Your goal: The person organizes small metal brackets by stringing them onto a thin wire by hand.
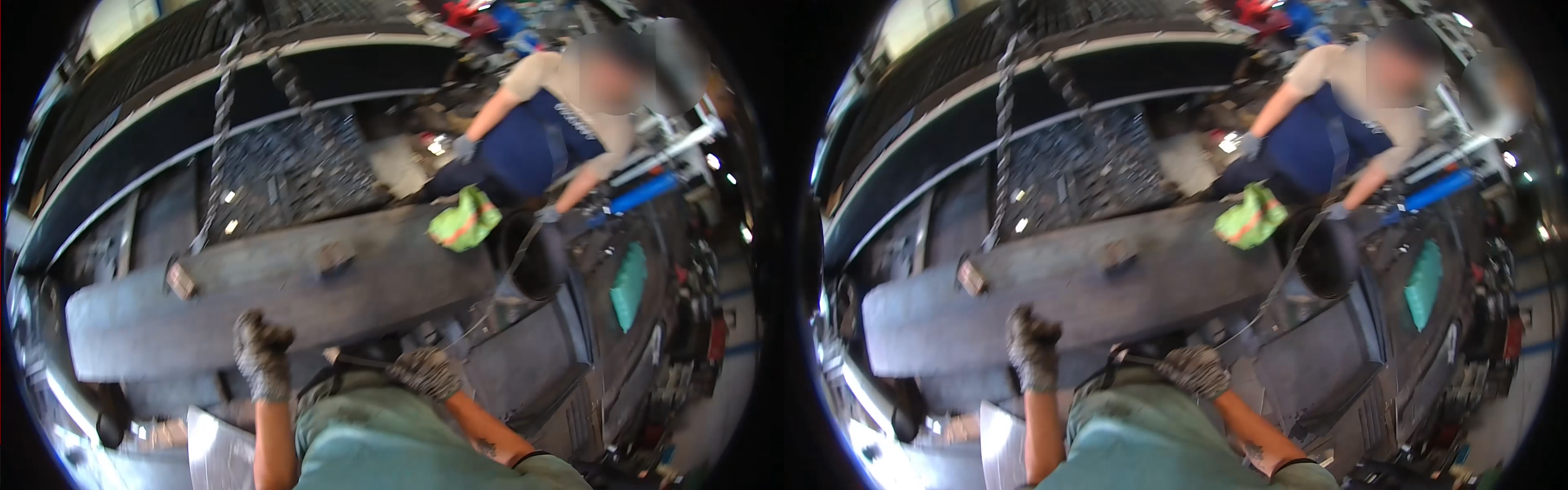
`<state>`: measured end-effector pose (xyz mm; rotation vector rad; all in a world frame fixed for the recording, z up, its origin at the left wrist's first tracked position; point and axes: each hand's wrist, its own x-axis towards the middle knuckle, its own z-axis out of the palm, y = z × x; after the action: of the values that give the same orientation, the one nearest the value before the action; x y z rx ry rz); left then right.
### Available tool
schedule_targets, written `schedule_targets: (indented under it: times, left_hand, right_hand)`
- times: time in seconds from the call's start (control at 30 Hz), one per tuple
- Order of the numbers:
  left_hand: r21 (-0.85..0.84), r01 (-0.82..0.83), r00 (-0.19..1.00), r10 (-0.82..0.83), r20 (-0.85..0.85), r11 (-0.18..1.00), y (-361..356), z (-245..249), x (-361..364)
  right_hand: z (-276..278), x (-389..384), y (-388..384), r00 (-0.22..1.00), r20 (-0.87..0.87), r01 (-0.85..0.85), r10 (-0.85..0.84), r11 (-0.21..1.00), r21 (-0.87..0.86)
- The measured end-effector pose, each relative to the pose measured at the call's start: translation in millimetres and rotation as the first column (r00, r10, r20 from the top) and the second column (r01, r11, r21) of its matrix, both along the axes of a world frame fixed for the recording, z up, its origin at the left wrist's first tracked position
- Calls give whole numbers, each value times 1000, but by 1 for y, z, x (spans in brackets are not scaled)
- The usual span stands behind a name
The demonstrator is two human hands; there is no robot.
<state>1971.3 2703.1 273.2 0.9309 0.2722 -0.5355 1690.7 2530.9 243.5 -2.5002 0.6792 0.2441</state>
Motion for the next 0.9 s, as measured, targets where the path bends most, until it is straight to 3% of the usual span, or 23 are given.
schedule_targets:
  times: [0.07, 0.13, 0.23, 0.27, 0.4, 0.47, 0.5, 0.53, 0.6, 0.63, 0.73, 0.83, 0.87, 0.9]
  left_hand:
    - [-30, -55, 997, 53, -62, 998, -3, 4, 5]
    - [-70, -83, 991, 74, -111, 994, -10, 12, 9]
    - [-146, -19, 996, 5, -93, 989, -19, 32, 0]
    - [-238, 20, 989, -54, -138, 971, -18, 21, -1]
    - [-319, 174, 929, -262, -260, 932, -37, 32, -49]
    - [-337, 174, 913, -280, -297, 925, -36, 19, -55]
    - [-324, 175, 907, -281, -315, 930, -34, 15, -53]
    - [-311, 171, 900, -277, -336, 935, -32, 10, -53]
    - [-270, 114, 904, -213, -372, 956, -31, -4, -50]
    - [-305, 108, 902, -223, -371, 946, -28, -11, -47]
    - [-347, 92, 899, -228, -375, 933, -26, -9, -40]
    - [-276, -9, 912, -105, -397, 961, -30, 2, -42]
    - [-417, 33, 934, -176, -310, 908, -23, -8, -43]
    - [-335, 34, 938, -146, -315, 942, -24, 8, -46]
  right_hand:
    - [0, 0, -10, 997, 49, 59, -58, 998, -17]
    - [21, 9, -9, 1000, -15, 10, -8, 991, 136]
    - [28, 12, 9, 998, 4, 65, -67, 980, 189]
    - [25, 16, 14, 998, 4, 59, -61, 976, 208]
    - [33, 27, 16, 996, -76, 77, -55, 944, 322]
    - [10, 19, 23, 994, 86, 50, -70, 974, 223]
    - [2, 17, 27, 981, 190, -58, 28, 986, 153]
    - [-3, 11, 28, 983, 184, -49, 20, 987, 155]
    - [45, 33, 19, 996, -92, 33, -3, 946, 321]
    - [54, 38, 18, 987, -163, 69, -17, 945, 320]
    - [57, 43, 18, 986, -153, 109, -63, 941, 321]
    - [58, 51, 19, 983, -169, 127, -75, 939, 321]
    - [58, 57, 17, 979, -196, 122, -60, 938, 324]
    - [41, 57, 22, 972, -176, 214, -155, 894, 394]
